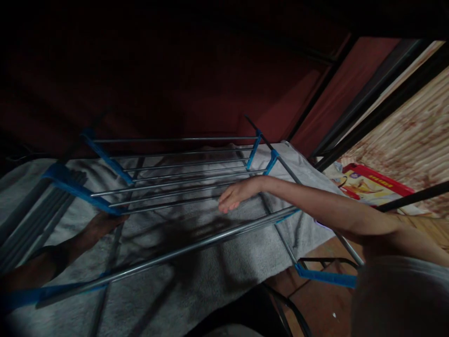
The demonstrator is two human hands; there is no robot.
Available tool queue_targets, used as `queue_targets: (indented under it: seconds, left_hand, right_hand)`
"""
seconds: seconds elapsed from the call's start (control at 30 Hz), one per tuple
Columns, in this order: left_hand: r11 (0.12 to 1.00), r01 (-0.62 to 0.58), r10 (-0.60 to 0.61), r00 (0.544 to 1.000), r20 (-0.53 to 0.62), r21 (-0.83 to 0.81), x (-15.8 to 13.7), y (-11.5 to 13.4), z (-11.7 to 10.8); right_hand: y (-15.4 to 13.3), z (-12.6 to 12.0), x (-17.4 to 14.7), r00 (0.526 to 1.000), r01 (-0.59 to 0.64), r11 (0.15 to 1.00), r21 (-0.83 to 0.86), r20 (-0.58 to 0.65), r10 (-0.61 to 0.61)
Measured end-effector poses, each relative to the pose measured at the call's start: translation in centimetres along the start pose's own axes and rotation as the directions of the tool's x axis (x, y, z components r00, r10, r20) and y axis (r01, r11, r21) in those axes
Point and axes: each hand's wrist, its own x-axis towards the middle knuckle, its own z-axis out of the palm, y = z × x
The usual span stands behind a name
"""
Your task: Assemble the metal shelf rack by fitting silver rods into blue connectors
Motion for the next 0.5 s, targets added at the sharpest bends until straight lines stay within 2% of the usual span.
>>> queue_targets:
  seconds: [0.03, 0.07, 0.1, 0.13, 0.2, 0.27, 0.3, 0.33, 0.4, 0.47, 0.5]
  left_hand:
    - [0.998, 0.017, -0.017, 1.0, 0.004, -0.055, -0.3, 0.3, -0.1]
    - [0.993, 0.029, -0.029, 1.0, 0.005, -0.111, -0.6, 0.5, -0.3]
    - [0.988, 0.038, -0.037, 0.999, 0.012, -0.152, -1.0, 0.8, -0.5]
    - [0.984, 0.039, -0.034, 0.999, 0.028, -0.173, -1.2, 0.9, -0.6]
    - [0.985, 0.038, -0.026, 0.997, 0.067, -0.168, -1.5, 1.2, -0.8]
    - [0.988, 0.05, -0.037, 0.995, 0.092, -0.149, -1.4, 1.4, -0.8]
    - [0.986, 0.061, -0.047, 0.994, 0.097, -0.155, -1.3, 1.5, -0.7]
    - [0.982, 0.08, -0.063, 0.993, 0.098, -0.174, -1.3, 1.7, -0.7]
    - [0.964, 0.118, -0.096, 0.99, 0.099, -0.24, -1.5, 2.1, -1.2]
    - [0.956, 0.106, -0.079, 0.991, 0.108, -0.274, -2.3, 2.5, -2.7]
    - [0.97, 0.067, -0.042, 0.993, 0.11, -0.235, -3.0, 2.7, -3.7]
  right_hand:
    - [0.0, -1.2, -3.0, 0.998, -0.037, 0.995, 0.096, -0.056, 0.042]
    - [0.2, -2.5, -6.0, 0.981, -0.064, 0.985, 0.16, -0.169, 0.091]
    - [0.8, -3.6, -8.8, 0.936, -0.076, 0.975, 0.208, -0.323, 0.142]
    - [1.7, -4.6, -11.2, 0.852, -0.085, 0.964, 0.253, -0.482, 0.202]
    - [4.5, -6.1, -14.8, 0.631, -0.031, 0.939, 0.341, -0.722, 0.283]
    - [8.2, -6.5, -16.3, 0.438, 0.079, 0.894, 0.442, -0.82, 0.367]
    - [10.1, -6.3, -16.3, 0.388, 0.102, 0.856, 0.506, -0.813, 0.435]
    - [11.9, -5.8, -15.9, 0.374, 0.108, 0.809, 0.578, -0.777, 0.506]
    - [14.7, -4.1, -14.3, 0.402, 0.079, 0.72, 0.689, -0.683, 0.61]
    - [16.5, -2.0, -12.2, 0.504, -0.029, 0.679, 0.734, -0.576, 0.644]
    - [17.0, -1.1, -11.2, 0.55, -0.087, 0.685, 0.723, -0.539, 0.638]
